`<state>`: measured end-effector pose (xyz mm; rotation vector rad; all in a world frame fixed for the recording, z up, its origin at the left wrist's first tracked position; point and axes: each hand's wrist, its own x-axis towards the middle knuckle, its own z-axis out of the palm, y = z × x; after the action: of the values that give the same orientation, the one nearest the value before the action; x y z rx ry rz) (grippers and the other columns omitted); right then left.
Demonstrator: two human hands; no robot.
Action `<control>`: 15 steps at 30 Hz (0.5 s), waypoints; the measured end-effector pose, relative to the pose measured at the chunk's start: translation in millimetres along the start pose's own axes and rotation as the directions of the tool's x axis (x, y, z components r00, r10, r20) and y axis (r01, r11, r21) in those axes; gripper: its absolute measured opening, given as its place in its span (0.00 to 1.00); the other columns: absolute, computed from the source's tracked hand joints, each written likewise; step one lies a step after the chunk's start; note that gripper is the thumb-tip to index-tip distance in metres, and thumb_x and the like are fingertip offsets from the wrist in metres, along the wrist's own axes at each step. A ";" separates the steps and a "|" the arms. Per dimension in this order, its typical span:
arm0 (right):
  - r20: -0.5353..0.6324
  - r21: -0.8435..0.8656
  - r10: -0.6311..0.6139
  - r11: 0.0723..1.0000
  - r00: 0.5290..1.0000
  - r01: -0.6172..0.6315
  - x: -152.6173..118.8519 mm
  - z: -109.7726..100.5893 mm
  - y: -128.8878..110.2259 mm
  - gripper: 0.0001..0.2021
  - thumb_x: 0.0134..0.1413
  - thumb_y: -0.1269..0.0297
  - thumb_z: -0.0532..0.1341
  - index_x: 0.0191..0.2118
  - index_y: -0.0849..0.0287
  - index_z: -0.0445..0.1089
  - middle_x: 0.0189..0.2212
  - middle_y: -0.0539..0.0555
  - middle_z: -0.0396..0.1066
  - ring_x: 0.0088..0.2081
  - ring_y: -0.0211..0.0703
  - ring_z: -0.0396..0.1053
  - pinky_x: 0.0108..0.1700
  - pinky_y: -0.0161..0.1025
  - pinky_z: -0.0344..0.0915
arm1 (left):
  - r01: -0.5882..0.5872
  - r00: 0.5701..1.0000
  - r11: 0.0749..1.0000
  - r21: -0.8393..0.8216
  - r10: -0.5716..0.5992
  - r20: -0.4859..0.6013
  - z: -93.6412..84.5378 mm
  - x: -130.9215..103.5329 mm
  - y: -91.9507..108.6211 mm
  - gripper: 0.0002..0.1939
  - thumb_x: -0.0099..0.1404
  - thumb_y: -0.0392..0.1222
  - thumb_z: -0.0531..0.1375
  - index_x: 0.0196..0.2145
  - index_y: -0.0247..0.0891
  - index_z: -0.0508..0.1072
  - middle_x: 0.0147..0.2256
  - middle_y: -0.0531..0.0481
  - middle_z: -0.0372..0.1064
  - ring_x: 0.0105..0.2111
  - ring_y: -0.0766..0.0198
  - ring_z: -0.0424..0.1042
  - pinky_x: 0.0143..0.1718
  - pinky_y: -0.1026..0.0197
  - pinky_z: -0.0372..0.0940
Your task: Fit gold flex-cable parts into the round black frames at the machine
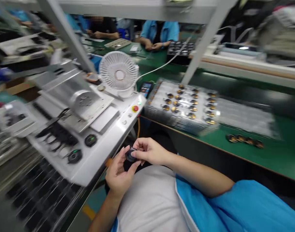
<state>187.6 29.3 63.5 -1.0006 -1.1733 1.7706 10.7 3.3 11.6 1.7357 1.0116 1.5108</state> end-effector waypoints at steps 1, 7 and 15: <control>-0.083 0.005 -0.054 0.998 0.995 0.055 -8.8 -15.8 -1.7 0.24 0.48 0.43 0.72 0.33 0.57 0.65 0.21 0.46 0.68 0.20 0.36 0.67 0.21 0.32 0.67 | 0.000 0.998 0.999 -0.041 0.003 0.060 5.8 2.0 -4.9 0.39 0.59 0.32 0.72 0.65 0.44 0.67 0.61 0.40 0.72 0.54 0.50 0.78 0.54 0.48 0.77; -0.773 -0.635 -0.613 0.750 0.166 -0.187 -123.8 -162.4 -9.5 0.21 0.63 0.42 0.59 0.40 0.58 0.70 0.31 0.52 0.72 0.26 0.40 0.70 0.29 0.37 0.72 | 0.230 0.727 0.973 0.024 -0.188 0.661 37.0 -3.1 -73.5 0.20 0.65 0.46 0.67 0.53 0.42 0.78 0.50 0.42 0.79 0.48 0.51 0.81 0.53 0.48 0.76; -0.812 -0.472 -0.581 0.589 0.062 -0.657 -199.3 -240.2 69.5 0.11 0.57 0.60 0.60 0.35 0.61 0.77 0.38 0.63 0.71 0.43 0.57 0.70 0.51 0.52 0.69 | 0.437 0.336 0.824 0.360 -0.521 0.785 60.0 -30.7 -164.0 0.28 0.51 0.59 0.69 0.44 0.37 0.83 0.43 0.37 0.83 0.45 0.42 0.82 0.47 0.46 0.76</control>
<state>470.4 -88.3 -28.2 -2.3228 -0.7842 -0.1747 43.7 63.6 -151.9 1.6822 0.8783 0.0802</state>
